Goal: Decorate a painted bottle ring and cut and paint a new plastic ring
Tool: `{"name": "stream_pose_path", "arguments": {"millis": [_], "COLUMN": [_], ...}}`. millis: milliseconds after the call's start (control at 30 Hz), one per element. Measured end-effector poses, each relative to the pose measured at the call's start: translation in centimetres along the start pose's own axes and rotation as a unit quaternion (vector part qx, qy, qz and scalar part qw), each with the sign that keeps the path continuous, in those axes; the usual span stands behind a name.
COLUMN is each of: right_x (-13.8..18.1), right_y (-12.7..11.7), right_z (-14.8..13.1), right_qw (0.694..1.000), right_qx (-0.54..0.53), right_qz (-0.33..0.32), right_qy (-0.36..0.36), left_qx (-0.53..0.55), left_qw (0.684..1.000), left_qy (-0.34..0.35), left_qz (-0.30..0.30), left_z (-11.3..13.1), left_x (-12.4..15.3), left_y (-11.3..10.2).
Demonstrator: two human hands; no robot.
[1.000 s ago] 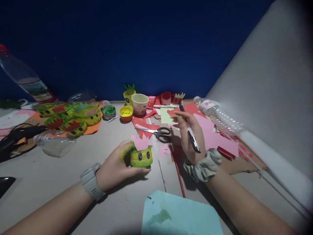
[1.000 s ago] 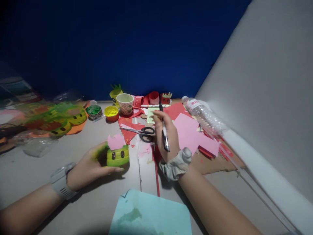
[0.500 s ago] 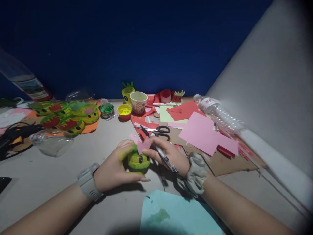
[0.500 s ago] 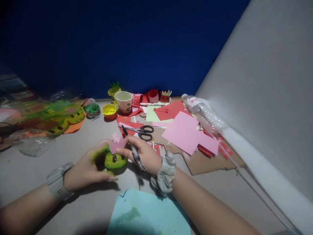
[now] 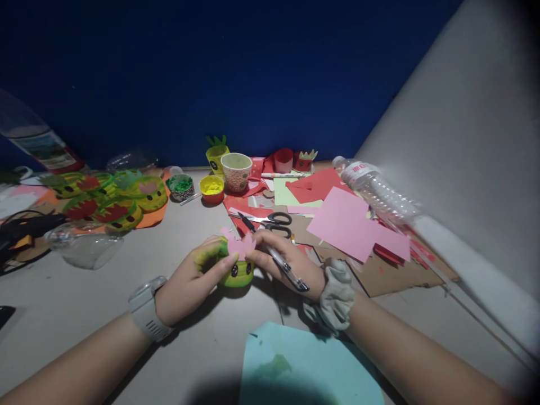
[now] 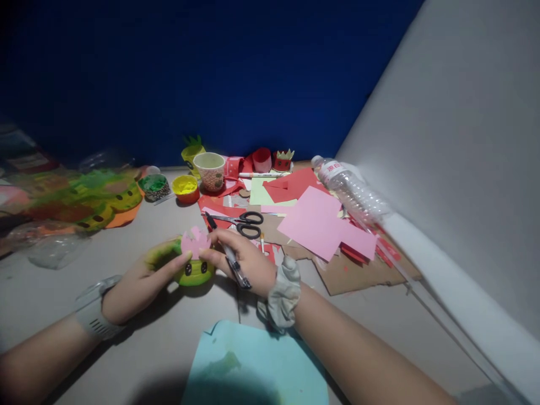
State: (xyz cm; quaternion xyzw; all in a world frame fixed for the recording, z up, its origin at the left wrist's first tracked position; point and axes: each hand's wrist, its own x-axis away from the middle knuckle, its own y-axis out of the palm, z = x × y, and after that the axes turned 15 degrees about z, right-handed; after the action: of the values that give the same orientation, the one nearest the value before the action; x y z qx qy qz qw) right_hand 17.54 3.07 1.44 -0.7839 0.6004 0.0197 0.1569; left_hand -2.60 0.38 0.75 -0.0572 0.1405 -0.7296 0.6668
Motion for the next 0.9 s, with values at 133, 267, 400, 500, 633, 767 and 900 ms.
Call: {"name": "stream_pose_path", "arguments": {"millis": [133, 267, 400, 500, 633, 767, 900], "right_x": [-0.10, -0.16, -0.16, -0.12, -0.06, -0.05, -0.05], "right_y": [0.05, 0.12, 0.16, 0.10, 0.02, 0.08, -0.01], "right_z": [0.17, 0.11, 0.14, 0.25, 0.23, 0.05, -0.14], "right_qw": [1.000, 1.000, 1.000, 0.999, 0.999, 0.999, 0.999], "right_qx": [0.005, 0.011, 0.015, 0.022, 0.031, 0.025, 0.008], "right_qz": [-0.013, -0.012, -0.014, -0.020, -0.028, -0.035, -0.043], "right_qy": [-0.004, -0.001, -0.006, -0.021, -0.030, -0.029, -0.013], "left_qx": [0.005, -0.027, -0.051, -0.049, -0.053, -0.055, -0.030], "left_qw": [1.000, 1.000, 0.998, 0.998, 0.997, 0.997, 0.999], "left_qy": [-0.004, 0.009, 0.021, 0.047, 0.061, 0.059, 0.036], "left_qz": [-0.002, 0.010, 0.007, 0.005, 0.011, 0.011, 0.014], "left_z": [0.16, 0.23, 0.12, 0.14, 0.30, 0.41, 0.33], "left_x": [-0.02, 0.02, 0.04, 0.00, -0.02, -0.01, 0.03], "left_y": [-0.02, -0.09, -0.24, -0.25, -0.19, -0.16, -0.16]}}
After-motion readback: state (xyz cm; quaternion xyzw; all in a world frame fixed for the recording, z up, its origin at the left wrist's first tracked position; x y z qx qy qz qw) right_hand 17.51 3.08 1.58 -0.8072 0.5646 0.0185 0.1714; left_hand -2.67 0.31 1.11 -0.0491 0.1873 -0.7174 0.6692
